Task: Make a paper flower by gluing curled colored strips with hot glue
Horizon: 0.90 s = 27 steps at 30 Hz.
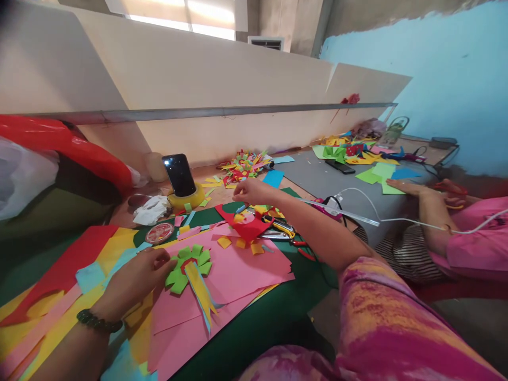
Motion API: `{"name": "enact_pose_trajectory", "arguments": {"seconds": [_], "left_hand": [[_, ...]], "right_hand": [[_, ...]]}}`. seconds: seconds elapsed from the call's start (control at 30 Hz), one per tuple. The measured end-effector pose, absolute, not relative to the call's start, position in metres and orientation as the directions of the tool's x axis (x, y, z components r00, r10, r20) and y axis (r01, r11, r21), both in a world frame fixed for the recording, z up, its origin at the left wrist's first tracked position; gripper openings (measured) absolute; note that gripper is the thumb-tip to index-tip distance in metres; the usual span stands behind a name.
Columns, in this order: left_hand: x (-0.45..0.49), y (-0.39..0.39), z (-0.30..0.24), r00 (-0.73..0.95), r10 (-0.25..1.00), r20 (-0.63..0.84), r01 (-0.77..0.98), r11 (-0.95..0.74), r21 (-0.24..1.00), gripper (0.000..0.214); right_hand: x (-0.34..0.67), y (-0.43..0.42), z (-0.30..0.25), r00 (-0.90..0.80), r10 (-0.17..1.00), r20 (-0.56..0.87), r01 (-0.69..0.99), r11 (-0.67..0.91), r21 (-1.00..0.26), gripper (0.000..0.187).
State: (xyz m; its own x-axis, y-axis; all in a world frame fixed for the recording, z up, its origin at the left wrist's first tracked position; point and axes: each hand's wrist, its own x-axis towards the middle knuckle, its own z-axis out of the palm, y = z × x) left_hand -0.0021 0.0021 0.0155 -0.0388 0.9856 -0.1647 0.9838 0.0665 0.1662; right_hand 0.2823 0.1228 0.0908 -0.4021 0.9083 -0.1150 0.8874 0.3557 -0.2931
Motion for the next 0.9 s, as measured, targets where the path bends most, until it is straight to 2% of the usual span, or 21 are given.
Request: {"name": "enact_pose_trajectory", "arguments": {"seconds": [0.07, 0.1, 0.17, 0.23, 0.3, 0.47, 0.63, 0.8, 0.9], "left_hand": [[-0.003, 0.002, 0.014, -0.037, 0.985, -0.166, 0.982, 0.066, 0.176, 0.035], [-0.003, 0.002, 0.014, -0.035, 0.986, -0.164, 0.981, 0.065, 0.180, 0.035], [-0.004, 0.002, 0.014, -0.031, 0.987, -0.155, 0.981, 0.060, 0.185, 0.035], [-0.003, 0.002, 0.014, -0.034, 0.988, -0.149, 0.982, 0.061, 0.179, 0.034], [-0.002, 0.002, 0.015, -0.039, 0.988, -0.152, 0.984, 0.064, 0.165, 0.034], [0.000, 0.001, 0.017, -0.050, 0.982, -0.183, 0.986, 0.077, 0.145, 0.033], [-0.002, 0.001, 0.015, -0.037, 0.988, -0.153, 0.985, 0.062, 0.161, 0.033], [-0.003, 0.001, 0.015, -0.017, 0.986, -0.169, 0.984, 0.046, 0.173, 0.033], [-0.003, 0.002, 0.016, -0.013, 0.982, -0.188, 0.986, 0.043, 0.158, 0.031]], "right_hand": [[0.281, 0.123, 0.089, -0.419, 0.895, -0.150, 0.882, 0.362, -0.303, 0.036], [0.280, 0.124, 0.085, -0.396, 0.903, -0.164, 0.905, 0.354, -0.238, 0.037], [0.280, 0.123, 0.076, -0.336, 0.924, -0.184, 0.941, 0.337, -0.029, 0.044], [0.280, 0.122, 0.064, -0.309, 0.919, -0.243, 0.924, 0.351, 0.150, 0.049], [0.281, 0.118, 0.056, -0.306, 0.898, -0.315, 0.896, 0.384, 0.225, 0.043], [0.286, 0.109, 0.065, -0.340, 0.843, -0.416, 0.864, 0.455, 0.215, 0.021], [0.276, 0.129, 0.066, -0.393, 0.863, -0.317, 0.868, 0.462, 0.181, 0.031], [0.258, 0.161, 0.042, -0.382, 0.868, -0.319, 0.861, 0.459, 0.219, 0.043], [0.253, 0.173, 0.037, -0.398, 0.854, -0.334, 0.851, 0.480, 0.213, 0.039]]}}
